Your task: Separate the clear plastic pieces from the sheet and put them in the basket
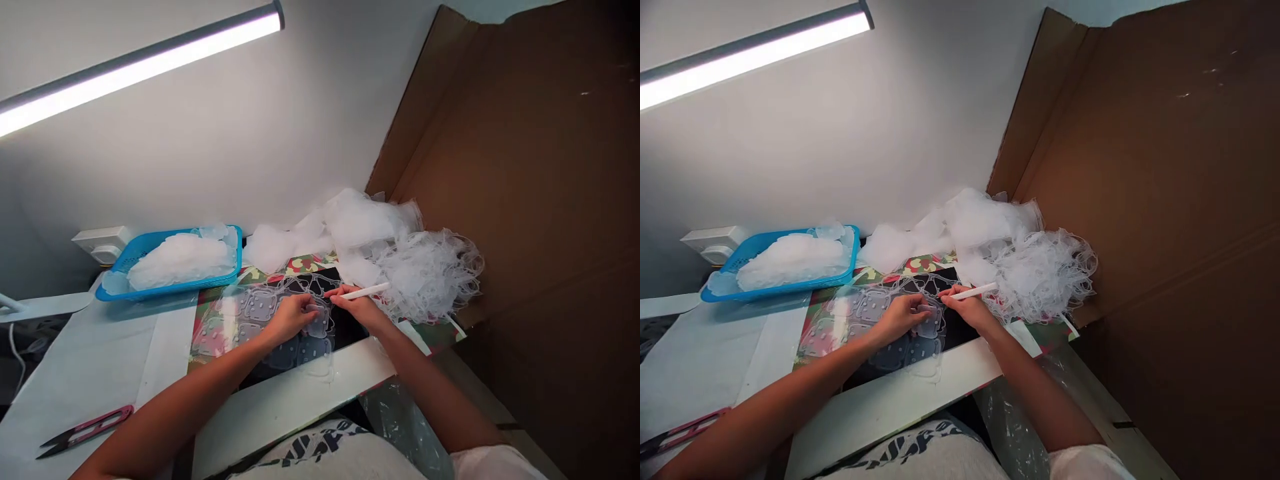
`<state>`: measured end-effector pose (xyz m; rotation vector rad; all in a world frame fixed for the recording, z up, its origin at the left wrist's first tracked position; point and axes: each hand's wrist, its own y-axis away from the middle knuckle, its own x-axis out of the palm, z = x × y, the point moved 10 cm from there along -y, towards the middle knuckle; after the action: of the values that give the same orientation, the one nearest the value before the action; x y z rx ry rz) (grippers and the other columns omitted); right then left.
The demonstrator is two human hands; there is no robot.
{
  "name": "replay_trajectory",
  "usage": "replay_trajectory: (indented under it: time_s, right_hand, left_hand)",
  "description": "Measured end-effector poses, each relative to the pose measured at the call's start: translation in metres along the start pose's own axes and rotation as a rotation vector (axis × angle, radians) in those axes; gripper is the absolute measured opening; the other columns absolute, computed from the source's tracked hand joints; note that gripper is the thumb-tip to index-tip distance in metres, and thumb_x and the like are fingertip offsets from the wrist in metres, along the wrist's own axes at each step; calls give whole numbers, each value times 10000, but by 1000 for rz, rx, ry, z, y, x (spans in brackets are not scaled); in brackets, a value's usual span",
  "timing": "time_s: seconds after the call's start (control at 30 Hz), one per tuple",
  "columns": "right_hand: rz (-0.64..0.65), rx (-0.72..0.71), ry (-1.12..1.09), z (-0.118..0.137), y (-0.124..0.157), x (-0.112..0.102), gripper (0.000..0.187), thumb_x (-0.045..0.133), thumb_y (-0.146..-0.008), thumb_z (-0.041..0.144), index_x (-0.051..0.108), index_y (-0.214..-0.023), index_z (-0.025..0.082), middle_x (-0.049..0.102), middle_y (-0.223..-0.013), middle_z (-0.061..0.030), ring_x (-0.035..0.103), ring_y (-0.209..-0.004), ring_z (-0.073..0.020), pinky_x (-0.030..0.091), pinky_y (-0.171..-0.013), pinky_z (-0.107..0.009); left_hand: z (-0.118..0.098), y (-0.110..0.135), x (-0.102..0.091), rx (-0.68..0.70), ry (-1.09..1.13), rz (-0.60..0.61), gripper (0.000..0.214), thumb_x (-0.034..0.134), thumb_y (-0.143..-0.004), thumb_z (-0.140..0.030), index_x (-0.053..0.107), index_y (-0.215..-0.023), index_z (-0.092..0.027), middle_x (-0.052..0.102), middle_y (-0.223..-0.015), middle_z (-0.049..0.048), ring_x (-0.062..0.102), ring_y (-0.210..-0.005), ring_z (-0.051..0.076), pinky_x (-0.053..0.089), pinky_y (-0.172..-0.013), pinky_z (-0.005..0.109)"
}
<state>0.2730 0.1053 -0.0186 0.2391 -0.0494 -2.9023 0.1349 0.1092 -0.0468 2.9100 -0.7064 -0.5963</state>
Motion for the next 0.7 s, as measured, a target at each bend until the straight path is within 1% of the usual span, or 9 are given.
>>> replay_trajectory:
  time_s: [0.07, 0.17, 0.23, 0.33, 0.37, 0.43, 0.53, 0.6, 0.7]
  right_hand:
    - [59, 60, 13, -12, -11, 4, 331, 670, -744, 473, 501, -657, 202, 694, -861, -14, 593, -829, -177, 407, -750, -284]
    - [85, 65, 123, -16, -18, 8, 333, 658, -736, 473, 490, -633, 204, 563, -627, 45, 483, -632, -130, 326, -599, -251]
    - [15, 26, 226, -12, -20, 0, 309, 650, -734, 437, 494, -611, 200, 511, -585, 50, 431, -595, -122, 286, -568, -248]
    - [-119, 1, 301, -6, -19, -24, 265, 638, -731, 409, 534, -615, 194, 546, -616, 27, 447, -614, -131, 307, -581, -254]
    - [-134, 5, 275, -5, -18, -31, 259, 636, -732, 411, 544, -628, 193, 570, -643, 18, 459, -622, -134, 321, -588, -256]
    - [-160, 6, 205, -1, -15, -42, 266, 629, -749, 425, 537, -651, 196, 597, -685, 10, 474, -623, -133, 343, -593, -256]
    - [-300, -97, 225, 18, -6, -49, 272, 620, -783, 416, 508, -656, 203, 597, -717, 5, 501, -651, -140, 380, -617, -258]
    - [-252, -214, 282, 33, -1, -23, 242, 619, -808, 378, 525, -670, 202, 624, -802, -17, 550, -735, -158, 418, -677, -271]
    - [55, -353, 347, 41, 5, 45, 201, 618, -835, 287, 543, -672, 197, 652, -924, -40, 592, -848, -176, 445, -770, -300]
  left_hand:
    - [-5, 4, -2, 58, -50, -37, 129, 598, -795, -309, 556, -787, -187, 572, -652, -42, 543, -454, 102, 416, -419, 198]
    - [-22, 14, -5, 182, -207, -113, 63, 565, -825, -248, 578, -801, -191, 576, -655, -37, 555, -520, 108, 431, -505, 207]
    - [-37, 28, -6, 295, -307, -150, 103, 527, -854, -217, 583, -773, -186, 605, -694, -8, 589, -635, 133, 464, -618, 239]
    - [-54, 59, -4, 471, -314, -87, 182, 431, -894, -162, 598, -826, -185, 667, -903, 50, 614, -889, 172, 476, -807, 290]
    - [-54, 69, -7, 474, -293, -70, 210, 397, -893, -132, 599, -876, -188, 669, -953, 54, 609, -920, 170, 475, -828, 294]
    - [-43, 82, -23, 393, -313, -106, 267, 363, -862, -80, 588, -952, -191, 661, -960, 46, 603, -893, 164, 485, -812, 298]
    - [-24, 94, -45, 311, -601, -218, 260, 429, -853, -128, 620, -1017, -194, 638, -1010, 62, 573, -925, 209, 483, -859, 375]
    - [-15, 98, -45, 343, -814, -236, 291, 517, -880, -249, 633, -1145, -211, 595, -1204, 94, 526, -1062, 265, 446, -951, 451]
    - [-2, 101, -37, 398, -966, -231, 444, 554, -904, -396, 557, -1326, -260, 456, -1431, 104, 431, -1217, 315, 407, -1009, 504]
